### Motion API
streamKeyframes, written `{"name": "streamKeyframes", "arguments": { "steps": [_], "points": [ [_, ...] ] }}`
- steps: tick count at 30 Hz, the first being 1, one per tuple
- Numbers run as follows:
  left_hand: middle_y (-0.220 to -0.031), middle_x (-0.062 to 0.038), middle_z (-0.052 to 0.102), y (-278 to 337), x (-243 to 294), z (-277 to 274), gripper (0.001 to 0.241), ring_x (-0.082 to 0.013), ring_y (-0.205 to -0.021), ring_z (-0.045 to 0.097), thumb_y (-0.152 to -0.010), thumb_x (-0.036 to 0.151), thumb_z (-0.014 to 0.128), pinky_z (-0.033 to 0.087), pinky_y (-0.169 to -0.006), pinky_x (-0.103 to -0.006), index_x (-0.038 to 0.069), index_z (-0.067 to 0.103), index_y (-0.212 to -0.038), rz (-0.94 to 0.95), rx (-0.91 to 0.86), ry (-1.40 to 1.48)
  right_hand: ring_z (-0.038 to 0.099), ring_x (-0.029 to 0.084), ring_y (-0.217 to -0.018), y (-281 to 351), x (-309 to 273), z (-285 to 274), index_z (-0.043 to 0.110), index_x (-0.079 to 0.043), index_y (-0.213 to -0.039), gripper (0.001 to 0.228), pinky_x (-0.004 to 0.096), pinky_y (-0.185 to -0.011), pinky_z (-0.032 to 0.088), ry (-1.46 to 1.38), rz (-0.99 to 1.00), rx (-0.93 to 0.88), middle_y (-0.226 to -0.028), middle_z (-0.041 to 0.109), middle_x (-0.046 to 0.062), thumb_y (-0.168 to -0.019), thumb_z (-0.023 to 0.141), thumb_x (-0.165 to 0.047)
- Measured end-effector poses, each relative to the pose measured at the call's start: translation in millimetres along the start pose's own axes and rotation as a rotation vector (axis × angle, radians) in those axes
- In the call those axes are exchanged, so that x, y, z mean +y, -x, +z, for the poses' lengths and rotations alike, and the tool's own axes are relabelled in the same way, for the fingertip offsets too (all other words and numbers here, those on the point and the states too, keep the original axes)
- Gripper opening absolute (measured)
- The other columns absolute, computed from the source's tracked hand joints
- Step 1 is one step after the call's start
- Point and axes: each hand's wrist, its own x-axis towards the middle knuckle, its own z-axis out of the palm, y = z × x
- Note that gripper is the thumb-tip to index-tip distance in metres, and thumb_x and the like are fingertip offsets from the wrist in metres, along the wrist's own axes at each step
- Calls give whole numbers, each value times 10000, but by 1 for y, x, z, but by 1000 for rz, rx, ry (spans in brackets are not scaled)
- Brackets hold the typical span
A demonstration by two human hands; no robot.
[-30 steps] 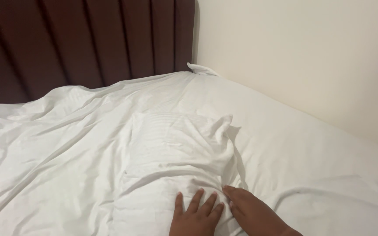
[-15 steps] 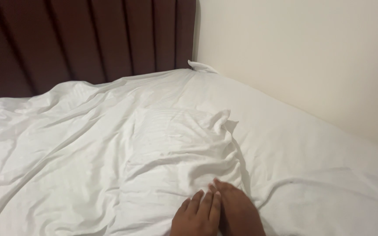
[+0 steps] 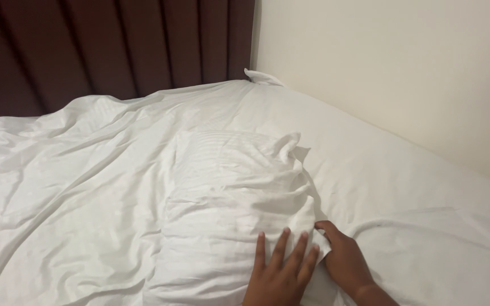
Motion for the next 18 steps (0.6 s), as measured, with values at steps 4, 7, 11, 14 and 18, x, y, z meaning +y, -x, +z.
{"name": "streamKeyframes", "arguments": {
  "steps": [4, 7, 11, 14, 18],
  "points": [
    [-1509, -249, 484, -53, 0, -48, 967, -553, -1410, 346, -577, 244, 863, 131, -1075, -839, 33, 498, -1447, -268, -362, 159, 738, 260, -700, -6, -14, -28, 660, -179, -1240, 412, 373, -671, 582, -71, 246, -182, -750, 744, 122, -865, 712, -18],
    [-1428, -198, 570, -53, -7, -37, 700, -477, -1342, 458, -688, 138, 773, 219, -1061, -767, 47, 558, -1348, -272, -185, 61, 555, 177, -588, -9, -23, -48, 676, -140, -1179, 326, 370, -601, 537, -70, 321, -239, -646, 523, 79, -883, 765, -37],
    [-1372, -198, 599, -75, -20, -32, 548, -451, -1314, 496, -773, 95, 728, 254, -1053, -765, 39, 576, -1297, -315, -112, 7, 577, 182, -555, -4, -52, -67, 652, -98, -1162, 316, 363, -602, 506, -53, 388, -323, -611, 484, 60, -872, 768, -52],
    [-1321, -170, 626, -91, -30, -28, 459, -424, -1299, 513, -794, 70, 689, 232, -1067, -782, 54, 589, -1242, -408, -126, -29, 646, 180, -554, 4, -77, -83, 565, -76, -1245, 444, 326, -629, 533, -24, 472, -463, -634, 582, 83, -838, 743, -53],
    [-1326, -150, 625, -92, -31, -23, 446, -394, -1322, 514, -819, 42, 635, 215, -1144, -720, 54, 588, -1262, -414, -96, -87, 639, 224, -606, 11, -103, -107, 491, -46, -1395, 628, 350, -671, 566, -220, 609, -581, -777, 640, 113, -799, 684, -8]
  ]
}}
